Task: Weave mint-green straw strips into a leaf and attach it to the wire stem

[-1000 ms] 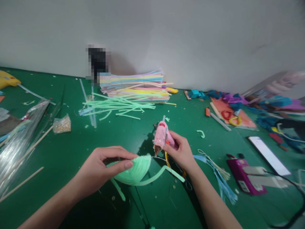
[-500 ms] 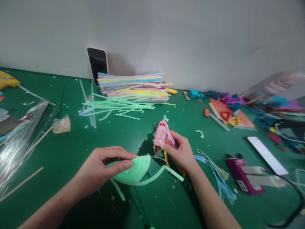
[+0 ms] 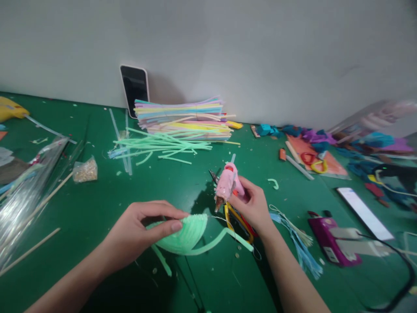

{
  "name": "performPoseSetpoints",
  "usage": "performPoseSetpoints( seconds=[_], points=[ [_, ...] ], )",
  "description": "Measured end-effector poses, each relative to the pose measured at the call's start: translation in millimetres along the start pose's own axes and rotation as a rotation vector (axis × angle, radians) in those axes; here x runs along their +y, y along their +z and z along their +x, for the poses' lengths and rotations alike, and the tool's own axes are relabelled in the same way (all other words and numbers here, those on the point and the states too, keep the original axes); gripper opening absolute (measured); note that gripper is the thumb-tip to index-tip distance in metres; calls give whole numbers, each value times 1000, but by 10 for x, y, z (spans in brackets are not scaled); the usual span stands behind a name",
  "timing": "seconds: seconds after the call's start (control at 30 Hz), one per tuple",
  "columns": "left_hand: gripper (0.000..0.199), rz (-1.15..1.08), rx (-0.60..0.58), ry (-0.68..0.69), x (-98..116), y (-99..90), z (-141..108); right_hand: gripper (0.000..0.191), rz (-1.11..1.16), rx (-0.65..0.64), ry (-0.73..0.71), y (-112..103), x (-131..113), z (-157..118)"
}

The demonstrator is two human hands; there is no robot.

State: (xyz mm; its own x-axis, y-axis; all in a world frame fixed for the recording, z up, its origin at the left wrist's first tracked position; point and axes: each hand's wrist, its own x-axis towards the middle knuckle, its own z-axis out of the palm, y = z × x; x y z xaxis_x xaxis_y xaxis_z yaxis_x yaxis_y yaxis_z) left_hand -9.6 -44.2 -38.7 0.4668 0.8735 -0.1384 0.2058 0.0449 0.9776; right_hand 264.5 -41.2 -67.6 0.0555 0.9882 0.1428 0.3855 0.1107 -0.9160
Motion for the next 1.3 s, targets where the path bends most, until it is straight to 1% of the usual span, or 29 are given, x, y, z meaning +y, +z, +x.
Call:
performPoseSetpoints(
  seconds=[0.2, 0.5, 0.7, 0.9, 1.0, 1.13, 1.3],
  points=[
    [11, -8, 8, -40, 37, 12, 1, 18, -36, -20, -8, 19, 24, -12],
    [10, -7, 8, -44, 30, 28, 10, 18, -74, -24, -21, 23, 43, -22],
    [11, 4, 11, -34, 52, 14, 20, 20, -19, -49, -3, 0, 72, -24],
    [13, 1, 5, -24, 18, 13, 7, 27, 3, -57, 30, -28, 48, 10],
    [13, -1, -6, -29, 14, 17, 6, 24, -4, -58, 35, -18, 41, 22],
    [12, -8, -4, -32, 28, 27, 14, 17, -31, -98, 16, 13, 46, 15],
    [14, 7, -1, -32, 42, 34, 18, 17, -38, -113, 4, 38, 63, -1]
  ],
)
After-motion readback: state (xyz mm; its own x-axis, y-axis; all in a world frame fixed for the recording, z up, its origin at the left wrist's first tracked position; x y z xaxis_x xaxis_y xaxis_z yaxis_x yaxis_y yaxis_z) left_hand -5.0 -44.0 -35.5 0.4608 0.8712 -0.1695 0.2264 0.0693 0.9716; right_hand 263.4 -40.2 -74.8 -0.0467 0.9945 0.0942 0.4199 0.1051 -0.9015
